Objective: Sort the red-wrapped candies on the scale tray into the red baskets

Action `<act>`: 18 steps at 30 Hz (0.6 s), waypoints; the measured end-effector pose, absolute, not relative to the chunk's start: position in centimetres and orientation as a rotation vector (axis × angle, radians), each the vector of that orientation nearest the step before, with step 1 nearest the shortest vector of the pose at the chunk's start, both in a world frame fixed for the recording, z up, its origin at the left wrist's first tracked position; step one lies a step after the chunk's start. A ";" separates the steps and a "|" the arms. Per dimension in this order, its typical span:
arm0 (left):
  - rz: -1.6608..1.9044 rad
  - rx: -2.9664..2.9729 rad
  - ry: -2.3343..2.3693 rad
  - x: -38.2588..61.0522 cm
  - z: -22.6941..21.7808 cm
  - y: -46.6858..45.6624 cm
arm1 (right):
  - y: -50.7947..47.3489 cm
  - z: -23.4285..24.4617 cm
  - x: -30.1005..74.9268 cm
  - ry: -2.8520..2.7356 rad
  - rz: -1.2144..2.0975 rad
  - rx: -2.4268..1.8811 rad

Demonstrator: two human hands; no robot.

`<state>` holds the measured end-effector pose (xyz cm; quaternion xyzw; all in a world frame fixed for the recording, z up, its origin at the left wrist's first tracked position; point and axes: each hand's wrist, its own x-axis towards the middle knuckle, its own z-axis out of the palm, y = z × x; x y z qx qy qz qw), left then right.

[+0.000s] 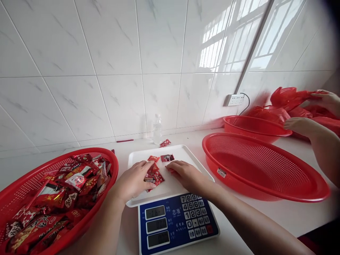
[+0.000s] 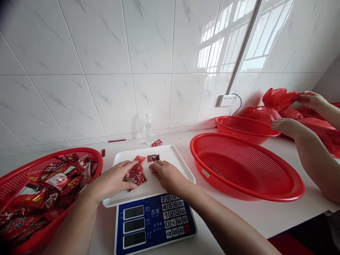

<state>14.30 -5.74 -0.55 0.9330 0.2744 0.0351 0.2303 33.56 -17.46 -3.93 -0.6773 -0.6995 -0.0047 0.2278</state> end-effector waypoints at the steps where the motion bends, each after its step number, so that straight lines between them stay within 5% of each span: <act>1: 0.112 2.558 0.738 14.3 -0.7 -5.7 | -18.0 -3.7 34.3 -1.871 -0.043 -1.900; 10: 0.183 2.538 0.674 14.5 -2.1 -5.2 | -23.5 -2.1 44.4 -1.284 -0.395 -2.355; 18: 0.194 2.524 0.700 14.6 -2.2 -5.2 | -16.7 -3.8 38.8 -1.868 -0.104 -2.136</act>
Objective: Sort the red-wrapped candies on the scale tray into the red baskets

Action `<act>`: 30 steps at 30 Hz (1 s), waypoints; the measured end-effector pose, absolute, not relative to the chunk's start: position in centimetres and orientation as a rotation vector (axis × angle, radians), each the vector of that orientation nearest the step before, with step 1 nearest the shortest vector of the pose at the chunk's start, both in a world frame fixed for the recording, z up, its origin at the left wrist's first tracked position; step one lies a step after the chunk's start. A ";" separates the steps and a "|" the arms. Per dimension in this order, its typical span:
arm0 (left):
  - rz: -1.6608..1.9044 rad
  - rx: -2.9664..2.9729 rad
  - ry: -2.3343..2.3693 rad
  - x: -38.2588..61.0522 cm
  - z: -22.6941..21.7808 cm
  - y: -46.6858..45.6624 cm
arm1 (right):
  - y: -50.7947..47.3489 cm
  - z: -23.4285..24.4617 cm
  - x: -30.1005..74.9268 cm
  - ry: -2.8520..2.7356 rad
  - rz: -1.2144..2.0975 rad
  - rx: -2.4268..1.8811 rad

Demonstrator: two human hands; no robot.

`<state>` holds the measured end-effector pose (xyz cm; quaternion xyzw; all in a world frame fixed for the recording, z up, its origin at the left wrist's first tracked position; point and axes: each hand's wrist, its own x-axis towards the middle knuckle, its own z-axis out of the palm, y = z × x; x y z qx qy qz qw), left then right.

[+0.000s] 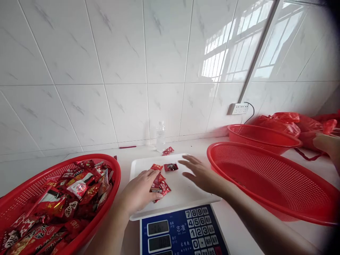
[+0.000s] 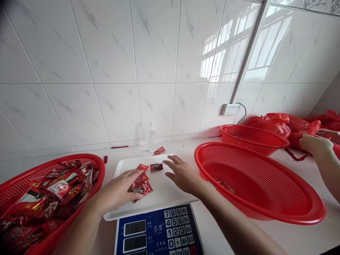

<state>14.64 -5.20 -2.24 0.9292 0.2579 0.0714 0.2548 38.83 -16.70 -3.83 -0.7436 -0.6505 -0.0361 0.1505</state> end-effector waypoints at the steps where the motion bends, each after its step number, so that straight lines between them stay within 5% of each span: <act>1: 0.184 2.529 0.713 14.6 -2.0 -5.3 | -15.6 -3.9 38.0 -1.931 -0.067 -2.097; 8: 0.139 2.538 0.752 14.0 -0.6 -5.7 | -13.3 -4.6 36.3 -2.084 -0.012 -1.968; 19: 0.135 2.552 0.743 14.6 -1.0 -5.8 | -21.0 -1.7 45.0 -1.463 -0.387 -2.361; 30: 0.197 2.542 0.682 14.5 -1.2 -5.5 | -17.1 -3.3 31.7 -2.239 0.127 -1.676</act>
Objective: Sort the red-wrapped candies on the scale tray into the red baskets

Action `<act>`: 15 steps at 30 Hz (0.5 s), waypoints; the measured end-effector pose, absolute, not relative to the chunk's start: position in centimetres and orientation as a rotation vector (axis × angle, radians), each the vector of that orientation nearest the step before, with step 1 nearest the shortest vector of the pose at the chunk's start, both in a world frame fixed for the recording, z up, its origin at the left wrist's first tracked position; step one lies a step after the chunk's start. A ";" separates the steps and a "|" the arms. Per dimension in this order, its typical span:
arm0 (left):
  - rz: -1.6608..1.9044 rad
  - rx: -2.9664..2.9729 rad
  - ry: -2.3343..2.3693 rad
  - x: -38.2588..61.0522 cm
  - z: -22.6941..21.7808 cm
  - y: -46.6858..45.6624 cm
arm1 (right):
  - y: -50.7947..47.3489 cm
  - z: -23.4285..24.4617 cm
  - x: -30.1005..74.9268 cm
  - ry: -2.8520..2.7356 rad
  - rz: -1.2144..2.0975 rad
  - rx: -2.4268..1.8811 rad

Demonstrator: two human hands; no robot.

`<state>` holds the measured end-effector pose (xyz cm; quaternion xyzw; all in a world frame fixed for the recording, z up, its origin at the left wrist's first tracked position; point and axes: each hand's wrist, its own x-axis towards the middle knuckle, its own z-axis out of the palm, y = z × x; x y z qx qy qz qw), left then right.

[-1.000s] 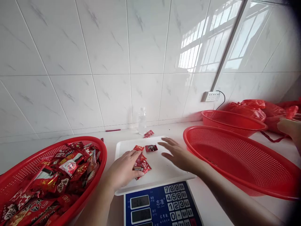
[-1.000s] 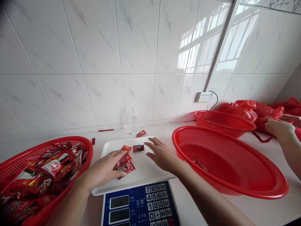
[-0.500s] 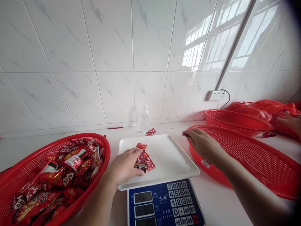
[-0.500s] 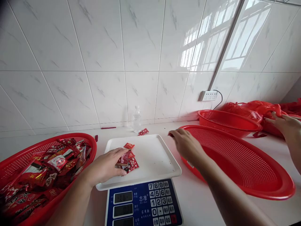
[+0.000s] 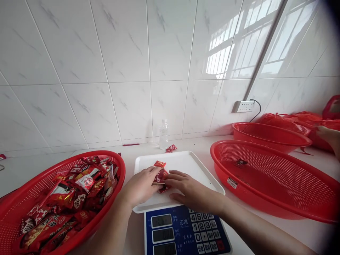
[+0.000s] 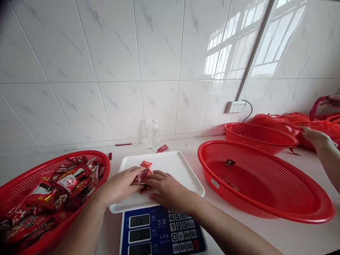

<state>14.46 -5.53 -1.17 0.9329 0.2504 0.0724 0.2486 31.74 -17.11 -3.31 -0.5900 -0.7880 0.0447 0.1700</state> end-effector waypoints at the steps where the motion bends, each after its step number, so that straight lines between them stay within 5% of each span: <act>1: 0.186 2.551 0.700 14.4 -1.1 -5.5 | -16.9 -3.4 31.4 -2.240 0.134 -1.659; 15: 0.451 2.453 0.816 14.5 -0.5 -5.0 | -22.3 -3.3 41.9 -1.468 -0.238 -2.100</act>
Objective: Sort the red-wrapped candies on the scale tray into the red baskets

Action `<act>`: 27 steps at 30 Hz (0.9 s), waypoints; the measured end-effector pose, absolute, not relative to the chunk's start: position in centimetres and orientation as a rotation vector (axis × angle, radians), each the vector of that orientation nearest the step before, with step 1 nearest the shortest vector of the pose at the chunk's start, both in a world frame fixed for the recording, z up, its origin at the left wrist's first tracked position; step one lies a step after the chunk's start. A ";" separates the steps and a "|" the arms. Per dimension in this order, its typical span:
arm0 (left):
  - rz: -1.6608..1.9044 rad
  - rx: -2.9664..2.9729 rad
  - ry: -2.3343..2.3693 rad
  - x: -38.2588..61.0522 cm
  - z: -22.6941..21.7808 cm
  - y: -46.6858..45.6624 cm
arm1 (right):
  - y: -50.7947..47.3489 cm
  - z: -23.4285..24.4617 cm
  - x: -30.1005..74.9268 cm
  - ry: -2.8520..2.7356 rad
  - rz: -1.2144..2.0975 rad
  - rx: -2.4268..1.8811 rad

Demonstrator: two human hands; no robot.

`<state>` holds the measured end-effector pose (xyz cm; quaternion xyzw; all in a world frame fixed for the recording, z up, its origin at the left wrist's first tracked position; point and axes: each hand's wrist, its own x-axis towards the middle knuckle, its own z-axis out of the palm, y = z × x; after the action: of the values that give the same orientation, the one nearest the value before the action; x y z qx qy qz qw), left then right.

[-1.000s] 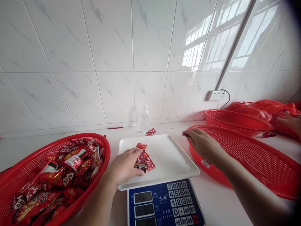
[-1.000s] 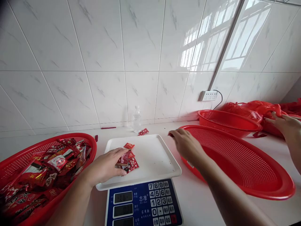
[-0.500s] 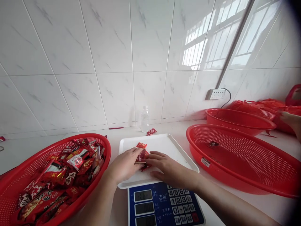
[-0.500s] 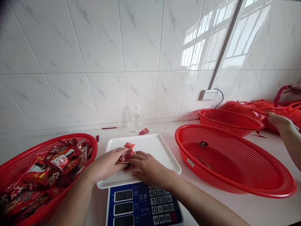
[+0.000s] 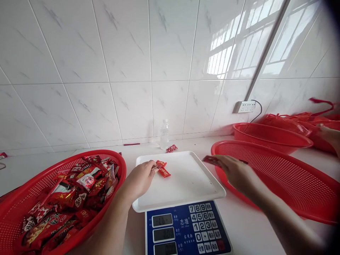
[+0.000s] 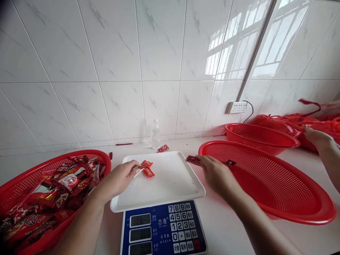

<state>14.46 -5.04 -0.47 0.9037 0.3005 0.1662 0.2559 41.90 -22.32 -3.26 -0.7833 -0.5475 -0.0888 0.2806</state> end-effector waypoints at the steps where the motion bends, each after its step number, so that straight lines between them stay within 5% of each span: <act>1: 0.500 2.437 0.831 14.5 -0.4 -5.0 | -23.0 -3.0 43.0 -1.367 -0.284 -2.153; 6: 0.731 2.243 0.833 14.9 -0.2 -4.9 | -23.5 -2.9 43.2 -1.283 -0.217 -2.146; 16: 0.703 1.671 0.239 15.7 0.4 -8.6 | -19.8 -1.4 31.9 -1.515 0.735 -1.237; 27: 0.633 1.523 0.213 15.3 1.0 -9.2 | -20.3 -1.1 29.6 -1.208 0.737 -1.100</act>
<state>15.35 -9.22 0.96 0.6766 0.0946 0.2813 0.6738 29.63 -20.32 -1.09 -0.4791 -0.5264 0.3212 0.6247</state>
